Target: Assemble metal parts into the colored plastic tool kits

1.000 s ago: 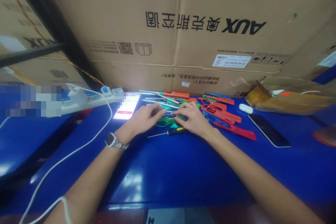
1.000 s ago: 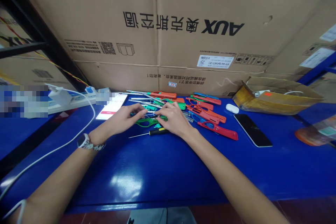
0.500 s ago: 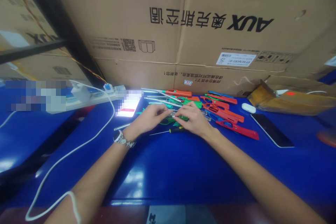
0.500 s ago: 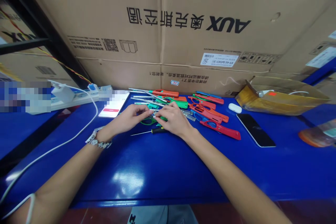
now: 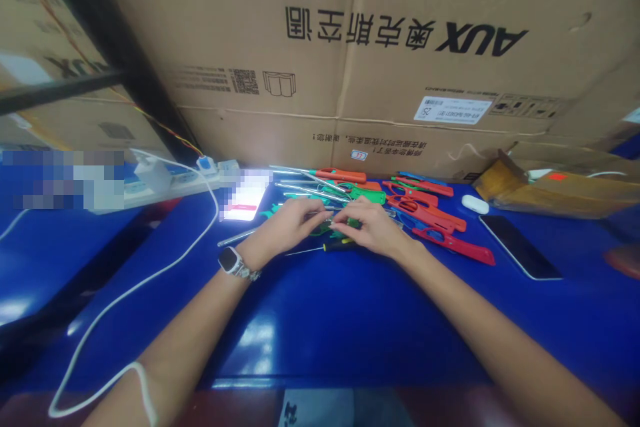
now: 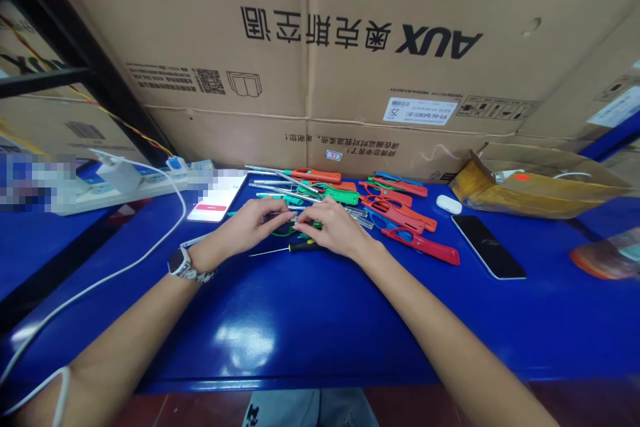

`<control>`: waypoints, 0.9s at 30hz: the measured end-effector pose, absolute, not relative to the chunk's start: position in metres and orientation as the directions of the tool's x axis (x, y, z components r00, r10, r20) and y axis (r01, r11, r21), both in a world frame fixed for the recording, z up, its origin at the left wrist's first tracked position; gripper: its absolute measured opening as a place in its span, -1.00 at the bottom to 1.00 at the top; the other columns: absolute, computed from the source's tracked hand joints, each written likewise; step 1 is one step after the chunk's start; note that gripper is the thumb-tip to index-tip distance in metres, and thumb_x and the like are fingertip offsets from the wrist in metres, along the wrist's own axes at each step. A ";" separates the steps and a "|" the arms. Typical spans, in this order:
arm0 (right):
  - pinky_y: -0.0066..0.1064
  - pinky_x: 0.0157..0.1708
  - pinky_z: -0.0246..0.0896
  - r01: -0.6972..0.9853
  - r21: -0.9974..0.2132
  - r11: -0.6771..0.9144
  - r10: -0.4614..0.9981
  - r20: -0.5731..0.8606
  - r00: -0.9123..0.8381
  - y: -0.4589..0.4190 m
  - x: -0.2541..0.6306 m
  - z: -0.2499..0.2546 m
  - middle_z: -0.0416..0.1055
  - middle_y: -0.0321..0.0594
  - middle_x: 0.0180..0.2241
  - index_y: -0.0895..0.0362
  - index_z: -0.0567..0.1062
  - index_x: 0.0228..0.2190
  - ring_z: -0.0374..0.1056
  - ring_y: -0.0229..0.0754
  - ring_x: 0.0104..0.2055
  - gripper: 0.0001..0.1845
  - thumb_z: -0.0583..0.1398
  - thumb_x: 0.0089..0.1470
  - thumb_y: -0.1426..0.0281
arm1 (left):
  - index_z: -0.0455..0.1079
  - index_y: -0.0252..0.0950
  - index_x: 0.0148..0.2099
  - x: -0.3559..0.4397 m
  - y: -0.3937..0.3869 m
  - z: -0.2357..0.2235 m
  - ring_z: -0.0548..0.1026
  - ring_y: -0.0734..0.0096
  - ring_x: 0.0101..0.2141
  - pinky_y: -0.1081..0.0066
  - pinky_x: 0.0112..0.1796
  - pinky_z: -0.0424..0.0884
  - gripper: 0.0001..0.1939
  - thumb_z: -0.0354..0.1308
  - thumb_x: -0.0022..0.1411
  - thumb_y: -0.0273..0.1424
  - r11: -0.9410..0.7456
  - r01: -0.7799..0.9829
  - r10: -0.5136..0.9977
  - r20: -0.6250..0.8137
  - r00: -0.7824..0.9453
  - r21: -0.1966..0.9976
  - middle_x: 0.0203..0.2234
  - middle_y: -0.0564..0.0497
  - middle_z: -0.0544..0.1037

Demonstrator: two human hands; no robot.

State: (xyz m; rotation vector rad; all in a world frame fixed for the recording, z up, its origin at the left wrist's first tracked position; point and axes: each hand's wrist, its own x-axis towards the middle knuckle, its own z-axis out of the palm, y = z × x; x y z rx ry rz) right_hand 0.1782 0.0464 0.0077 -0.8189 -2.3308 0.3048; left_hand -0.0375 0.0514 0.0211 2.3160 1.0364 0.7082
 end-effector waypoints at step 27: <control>-0.21 -0.20 0.26 0.691 -0.303 0.656 0.704 0.575 -0.416 0.028 0.157 0.005 0.58 -0.14 -0.34 0.11 0.55 -0.27 0.46 -0.07 -0.32 -0.87 0.19 0.15 0.40 | 0.12 -0.26 -0.52 -0.021 0.049 0.015 0.11 0.49 -0.56 0.43 -0.51 0.03 -0.58 -0.03 0.33 -0.16 -0.308 0.477 0.945 0.206 0.256 0.823 -0.64 0.13 0.17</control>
